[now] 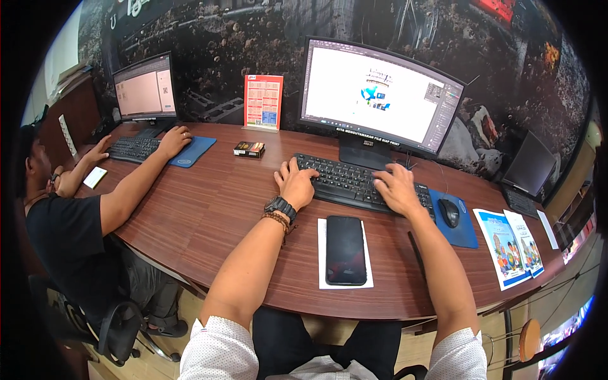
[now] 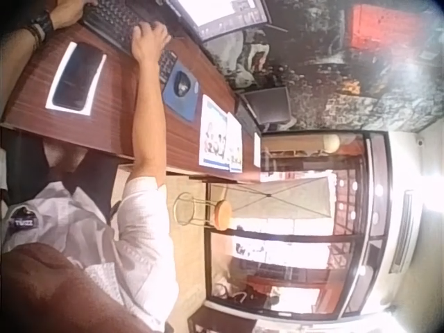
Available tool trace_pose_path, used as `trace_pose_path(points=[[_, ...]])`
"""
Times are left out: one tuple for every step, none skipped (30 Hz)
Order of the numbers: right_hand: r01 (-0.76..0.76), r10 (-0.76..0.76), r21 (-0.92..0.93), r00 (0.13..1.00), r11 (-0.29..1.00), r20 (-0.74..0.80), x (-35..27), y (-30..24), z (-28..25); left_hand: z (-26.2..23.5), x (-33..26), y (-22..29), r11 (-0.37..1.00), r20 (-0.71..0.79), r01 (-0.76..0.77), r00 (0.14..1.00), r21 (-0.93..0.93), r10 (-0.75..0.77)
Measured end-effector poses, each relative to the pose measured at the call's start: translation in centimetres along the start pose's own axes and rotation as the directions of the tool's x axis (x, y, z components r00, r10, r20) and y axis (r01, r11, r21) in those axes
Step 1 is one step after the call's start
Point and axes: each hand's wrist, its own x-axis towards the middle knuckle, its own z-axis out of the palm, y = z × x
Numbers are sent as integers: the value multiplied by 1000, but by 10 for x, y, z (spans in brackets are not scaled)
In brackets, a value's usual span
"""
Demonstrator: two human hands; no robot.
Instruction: Designing a poster/flyer using computer software.
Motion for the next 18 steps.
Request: trace_pose_path(points=[[12, -12, 4, 998, 1000, -62, -8, 14, -8, 1, 0, -3, 1000, 5, 1, 1000, -20, -1], [-3, 2, -6, 995, 1000, -103, -17, 30, -18, 2, -1, -5, 999, 8, 1, 1000, -40, 0], [-21, 18, -21, 989, 1000, -148, -29, 48, -30, 6, -2, -4, 999, -2, -11, 1000, -43, 11], [-70, 62, -40, 983, 997, -174, -42, 66, -40, 8, -4, -4, 998, -30, -15, 999, -65, 13], [-120, 105, -61, 973, 991, -204, -57, 85, -50, 9, -3, -1, 996, -59, -24, 998, -90, 18], [-203, 179, -83, 956, 976, -231, -73, 102, -57, 5, -3, 7, 998, -4, 6, 1000, -61, -6], [-277, 245, -96, 935, 956, -256, -85, 111, -61, 5, -4, 7, 998, -18, 5, 1000, -57, -6], [-272, 239, -93, 934, 958, -264, -97, 113, -65, 8, -4, 6, 998, -38, 14, 999, -66, -16], [-295, 265, -60, 916, 954, -301, -108, 116, -67, 8, -5, 5, 997, -56, 26, 998, -73, -30], [-318, 292, -25, 895, 948, -337, -115, 118, -68, 8, -5, 3, 999, -25, 27, 999, -30, -28], [-319, 296, -15, 893, 947, -339, -121, 120, -67, 8, -6, 4, 999, -26, 25, 999, -20, -26], [-352, 342, 25, 885, 936, -317, -127, 123, -65, 9, -6, 5, 1000, -55, 22, 998, -18, -23], [-386, 388, 65, 874, 920, -292, -131, 125, -63, 10, -5, 6, 1000, -82, 18, 996, -14, -19], [-396, 397, 68, 869, 916, -295, -132, 128, -68, 13, -5, 6, 1000, -68, 7, 998, -5, -8], [-403, 410, 84, 865, 911, -289, -129, 124, -68, 13, -4, 3, 1000, -83, 1, 997, -6, -2], [-398, 406, 83, 879, 914, -249, -128, 117, -69, 14, -5, -1, 1000, -97, -5, 995, -7, 5], [-394, 401, 76, 890, 916, -217, -127, 116, -70, 15, -3, 0, 1000, -90, -13, 996, 3, 14], [-393, 401, 80, 891, 916, -214, -128, 121, -68, 16, -3, 1, 1000, -81, -16, 997, 10, 17]])
